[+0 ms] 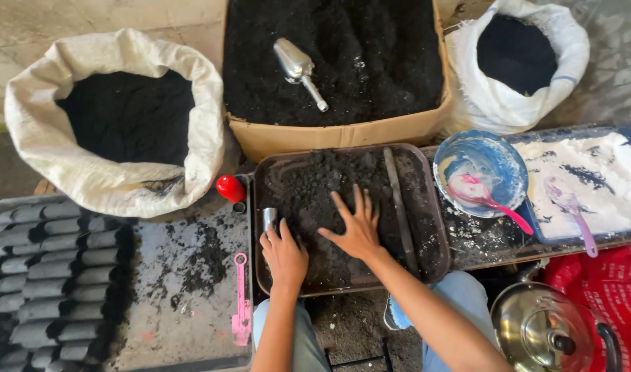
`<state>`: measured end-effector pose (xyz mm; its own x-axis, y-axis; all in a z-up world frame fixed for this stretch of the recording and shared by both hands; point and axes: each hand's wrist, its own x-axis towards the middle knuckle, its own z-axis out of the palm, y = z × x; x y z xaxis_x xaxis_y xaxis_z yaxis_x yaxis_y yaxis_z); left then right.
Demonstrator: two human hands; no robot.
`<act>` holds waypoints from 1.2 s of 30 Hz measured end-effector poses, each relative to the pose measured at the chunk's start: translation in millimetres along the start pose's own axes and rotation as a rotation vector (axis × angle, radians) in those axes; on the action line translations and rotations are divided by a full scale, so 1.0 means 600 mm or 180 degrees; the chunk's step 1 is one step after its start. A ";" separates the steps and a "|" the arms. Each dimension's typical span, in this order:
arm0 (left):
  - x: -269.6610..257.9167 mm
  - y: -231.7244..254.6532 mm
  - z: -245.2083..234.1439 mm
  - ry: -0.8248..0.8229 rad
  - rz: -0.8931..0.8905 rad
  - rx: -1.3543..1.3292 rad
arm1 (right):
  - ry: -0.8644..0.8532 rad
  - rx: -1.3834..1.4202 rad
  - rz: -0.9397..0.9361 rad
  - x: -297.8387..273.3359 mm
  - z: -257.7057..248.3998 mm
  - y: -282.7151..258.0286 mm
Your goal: The person is manually producing compressed charcoal briquettes by filling a cylindrical metal mold with powder and tamping it down with a rod.
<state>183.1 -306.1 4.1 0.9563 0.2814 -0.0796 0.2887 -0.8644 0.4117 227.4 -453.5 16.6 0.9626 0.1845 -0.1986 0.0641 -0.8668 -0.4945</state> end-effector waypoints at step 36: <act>0.035 0.016 0.075 0.1114 0.0572 -0.0289 | 0.0780 -0.0326 -0.0505 0.146 -0.073 0.112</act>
<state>208.2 -327.2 -34.2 0.9128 0.2675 0.3086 0.0979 -0.8769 0.4706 327.8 -516.1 3.1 0.9725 0.2148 0.0904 0.2329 -0.8806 -0.4127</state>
